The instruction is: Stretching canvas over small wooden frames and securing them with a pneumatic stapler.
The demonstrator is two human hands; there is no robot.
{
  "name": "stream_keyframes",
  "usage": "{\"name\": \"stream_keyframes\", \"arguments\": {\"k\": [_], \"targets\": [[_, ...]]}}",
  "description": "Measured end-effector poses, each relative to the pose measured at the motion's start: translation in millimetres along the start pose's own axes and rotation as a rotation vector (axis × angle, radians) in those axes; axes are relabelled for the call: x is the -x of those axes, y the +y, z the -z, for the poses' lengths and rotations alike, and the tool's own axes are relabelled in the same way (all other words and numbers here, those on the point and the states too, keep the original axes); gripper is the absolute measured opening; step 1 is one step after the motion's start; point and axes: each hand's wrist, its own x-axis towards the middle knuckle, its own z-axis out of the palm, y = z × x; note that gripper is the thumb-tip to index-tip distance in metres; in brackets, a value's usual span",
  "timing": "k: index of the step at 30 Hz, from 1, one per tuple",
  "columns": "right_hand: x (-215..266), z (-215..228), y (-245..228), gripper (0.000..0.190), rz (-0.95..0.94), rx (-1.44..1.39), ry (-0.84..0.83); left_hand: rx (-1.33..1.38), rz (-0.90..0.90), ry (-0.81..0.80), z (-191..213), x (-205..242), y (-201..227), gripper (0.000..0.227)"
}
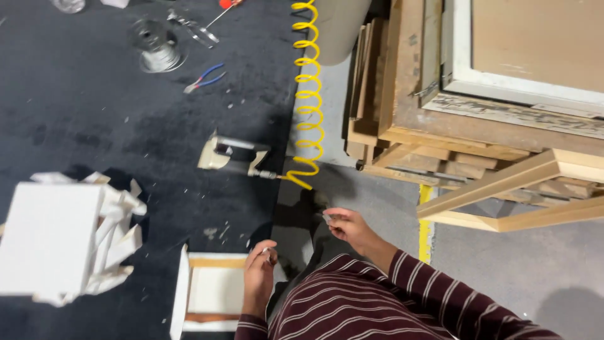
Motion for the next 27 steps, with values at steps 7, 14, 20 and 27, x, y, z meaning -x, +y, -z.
{"name": "stream_keyframes", "arguments": {"k": [7,14,20,27], "targets": [[-54.5,63.9,-66.2,0.03,-0.1,-0.042,0.076,-0.13,0.11,-0.172,-112.9,-101.6,9.3,0.027],[-162.0,194.0,-104.3,0.025,-0.078,-0.288,0.198,-0.637,0.168,-0.208,-302.5,-240.7,40.4,0.013],[-183.2,231.4,-150.7,0.016,-0.046,-0.309,0.109,-0.303,0.257,0.07,-384.5,-421.1,-11.7,0.01],[-191.9,229.8,-198.2,0.03,-0.199,-0.414,0.174,-0.207,-0.068,0.04,-625.8,-678.9,102.7,0.028]]}}
